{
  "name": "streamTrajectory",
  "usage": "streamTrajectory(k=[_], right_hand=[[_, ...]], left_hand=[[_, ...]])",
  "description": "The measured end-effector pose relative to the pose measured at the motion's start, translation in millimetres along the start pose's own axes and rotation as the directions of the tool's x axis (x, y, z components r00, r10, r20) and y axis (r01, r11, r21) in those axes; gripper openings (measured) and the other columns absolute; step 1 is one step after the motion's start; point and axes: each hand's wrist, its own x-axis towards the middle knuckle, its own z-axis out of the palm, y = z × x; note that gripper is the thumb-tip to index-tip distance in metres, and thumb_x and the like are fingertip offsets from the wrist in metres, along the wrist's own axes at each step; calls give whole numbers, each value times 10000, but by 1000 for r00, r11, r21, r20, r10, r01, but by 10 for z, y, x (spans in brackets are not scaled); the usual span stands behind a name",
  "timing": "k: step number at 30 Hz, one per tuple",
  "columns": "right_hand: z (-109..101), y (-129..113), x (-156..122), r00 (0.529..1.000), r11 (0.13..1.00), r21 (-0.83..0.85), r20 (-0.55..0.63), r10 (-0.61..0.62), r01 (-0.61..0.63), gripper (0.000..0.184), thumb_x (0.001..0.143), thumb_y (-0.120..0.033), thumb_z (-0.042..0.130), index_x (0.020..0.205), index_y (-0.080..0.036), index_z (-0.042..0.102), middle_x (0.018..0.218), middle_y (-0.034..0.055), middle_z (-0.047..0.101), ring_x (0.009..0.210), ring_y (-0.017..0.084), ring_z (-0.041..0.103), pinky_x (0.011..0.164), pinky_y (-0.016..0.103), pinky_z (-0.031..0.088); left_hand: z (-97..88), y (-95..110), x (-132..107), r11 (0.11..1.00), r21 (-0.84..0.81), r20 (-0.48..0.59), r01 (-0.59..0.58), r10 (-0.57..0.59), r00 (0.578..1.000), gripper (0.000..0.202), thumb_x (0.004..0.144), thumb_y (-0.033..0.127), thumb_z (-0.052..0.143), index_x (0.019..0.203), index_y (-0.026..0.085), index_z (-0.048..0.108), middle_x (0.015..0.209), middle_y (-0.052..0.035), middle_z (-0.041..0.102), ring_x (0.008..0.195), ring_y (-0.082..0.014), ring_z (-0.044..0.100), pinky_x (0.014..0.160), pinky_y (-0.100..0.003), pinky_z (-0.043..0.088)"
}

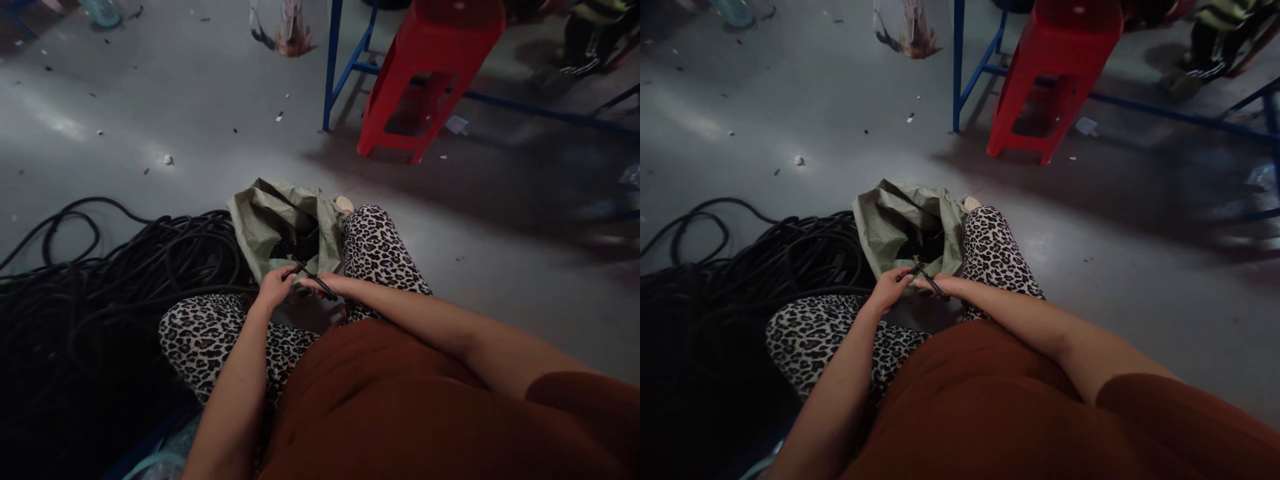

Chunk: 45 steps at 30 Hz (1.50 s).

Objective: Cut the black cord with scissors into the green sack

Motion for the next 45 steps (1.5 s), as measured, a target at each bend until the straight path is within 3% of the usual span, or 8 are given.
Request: streamTrajectory(k=[7, 17, 22, 27, 35, 45], right_hand=[[-12, -113, -166, 997, 997, 52, -26, 66, -65, 572, 957, -659, 671, 699, -155, 588, 545, 3, 559, 443, 116, 529, 388, 200, 417], [-21, -101, -141, 996, 996, -77, -79, 44, -50, 613, 892, -733, 693, 624, -194, 577, 386, -18, 458, 353, 130, 472, 332, 209, 387], [-31, -77, -108, 995, 998, -31, -87, 47, -50, 610, 848, -740, 737, 645, -189, 573, 417, -23, 480, 365, 125, 475, 330, 209, 379], [-19, -100, -145, 998, 994, 81, 8, 68, -68, 588, 879, -699, 735, 693, -164, 576, 531, -19, 541, 431, 110, 515, 379, 195, 411], [-25, -41, -104, 999, 999, 41, 50, 15, -17, 517, 950, -622, 702, 768, -147, 616, 635, 25, 610, 538, 132, 564, 464, 191, 451], [-39, -111, -161, 998, 994, 89, 6, 58, -59, 595, 930, -708, 669, 704, -164, 588, 511, -23, 500, 405, 102, 465, 364, 203, 386]], left_hand=[[-26, 32, 13, 1000, -16, -18, -1, 1, 1000, 277, 860, 247, 637, 1069, 180, 805, 1060, -97, 822, 1011, -278, 759, 972, -423, 592], [-29, 24, 29, 999, -50, -48, 6, -8, 999, 256, 863, 260, 626, 1042, 176, 789, 1008, -89, 818, 986, -260, 751, 968, -407, 586], [-56, 26, 37, 997, -79, -31, 10, -13, 999, 257, 852, 251, 621, 1031, 174, 789, 942, -74, 814, 961, -254, 750, 950, -395, 591], [-71, 56, 27, 997, -77, -9, 22, -22, 1000, 257, 837, 239, 624, 1016, 178, 799, 994, -74, 821, 974, -257, 753, 948, -393, 592], [-83, 64, 10, 997, -71, 34, 3, -1, 999, 257, 828, 249, 623, 992, 199, 814, 877, -47, 811, 957, -252, 749, 944, -386, 599], [-101, 113, 13, 999, -45, 15, -8, 9, 1000, 267, 859, 305, 560, 935, 186, 787, 760, -34, 753, 771, -213, 708, 797, -331, 586]])
